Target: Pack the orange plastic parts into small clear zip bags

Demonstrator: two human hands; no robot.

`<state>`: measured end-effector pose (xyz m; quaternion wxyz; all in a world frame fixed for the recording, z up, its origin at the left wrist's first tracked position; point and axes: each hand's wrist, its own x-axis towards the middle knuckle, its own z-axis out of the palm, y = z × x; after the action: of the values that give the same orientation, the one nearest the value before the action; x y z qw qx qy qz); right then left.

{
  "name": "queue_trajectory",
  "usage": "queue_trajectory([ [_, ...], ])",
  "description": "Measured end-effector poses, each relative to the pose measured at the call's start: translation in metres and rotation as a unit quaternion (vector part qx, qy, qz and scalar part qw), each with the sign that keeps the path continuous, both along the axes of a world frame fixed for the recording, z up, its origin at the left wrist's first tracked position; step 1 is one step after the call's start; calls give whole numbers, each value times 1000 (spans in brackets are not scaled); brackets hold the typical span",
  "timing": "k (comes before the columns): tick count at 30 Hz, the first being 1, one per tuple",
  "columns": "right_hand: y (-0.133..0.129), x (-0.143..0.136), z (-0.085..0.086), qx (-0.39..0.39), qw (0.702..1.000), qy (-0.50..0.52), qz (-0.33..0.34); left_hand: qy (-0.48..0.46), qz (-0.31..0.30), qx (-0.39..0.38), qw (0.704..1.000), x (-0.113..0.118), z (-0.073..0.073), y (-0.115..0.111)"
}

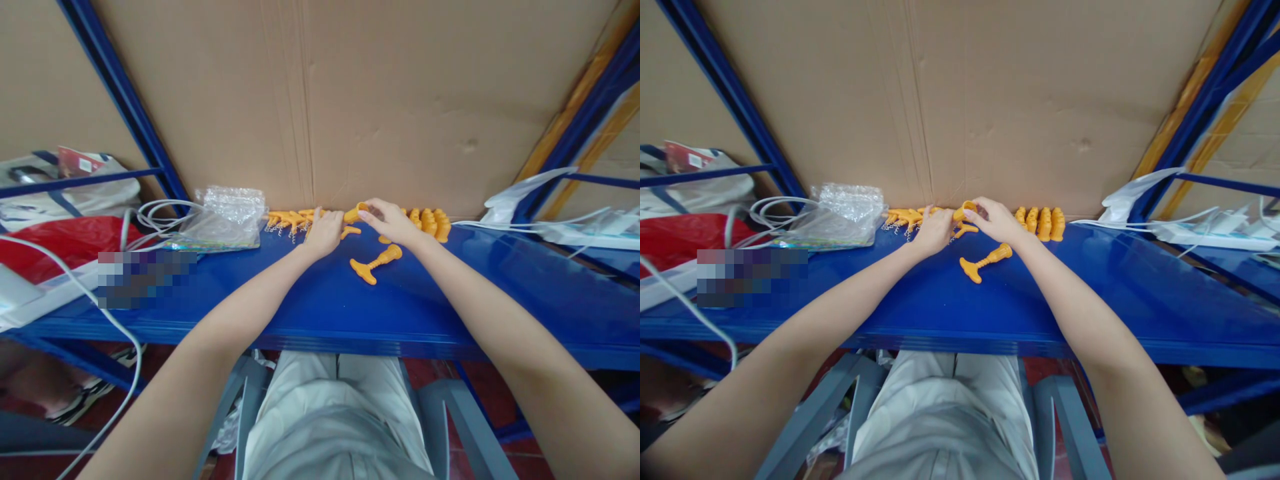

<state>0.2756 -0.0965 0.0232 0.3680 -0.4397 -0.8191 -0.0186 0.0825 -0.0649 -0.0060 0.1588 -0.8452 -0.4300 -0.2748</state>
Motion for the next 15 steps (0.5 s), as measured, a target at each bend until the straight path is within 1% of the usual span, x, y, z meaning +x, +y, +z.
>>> queue_trajectory([
  [4, 2, 2, -1, 5, 1000, 15, -9, 9, -3, 34, 999, -14, 7, 5],
  [8, 4, 1, -2, 20, 1000, -9, -22, 57, -32, 45, 997, -11, 8, 4],
  [10, 5, 0, -2, -4, 998, -39, -38, 84, -56, 38, 994, -7, 7, 1],
  [12, 6, 0, -1, -44, 995, -70, -51, 106, -79, 20, 991, -4, 6, -1],
  [15, 6, 0, 1, -93, 990, -98, -47, 127, -103, -6, 987, -3, 3, -1],
])
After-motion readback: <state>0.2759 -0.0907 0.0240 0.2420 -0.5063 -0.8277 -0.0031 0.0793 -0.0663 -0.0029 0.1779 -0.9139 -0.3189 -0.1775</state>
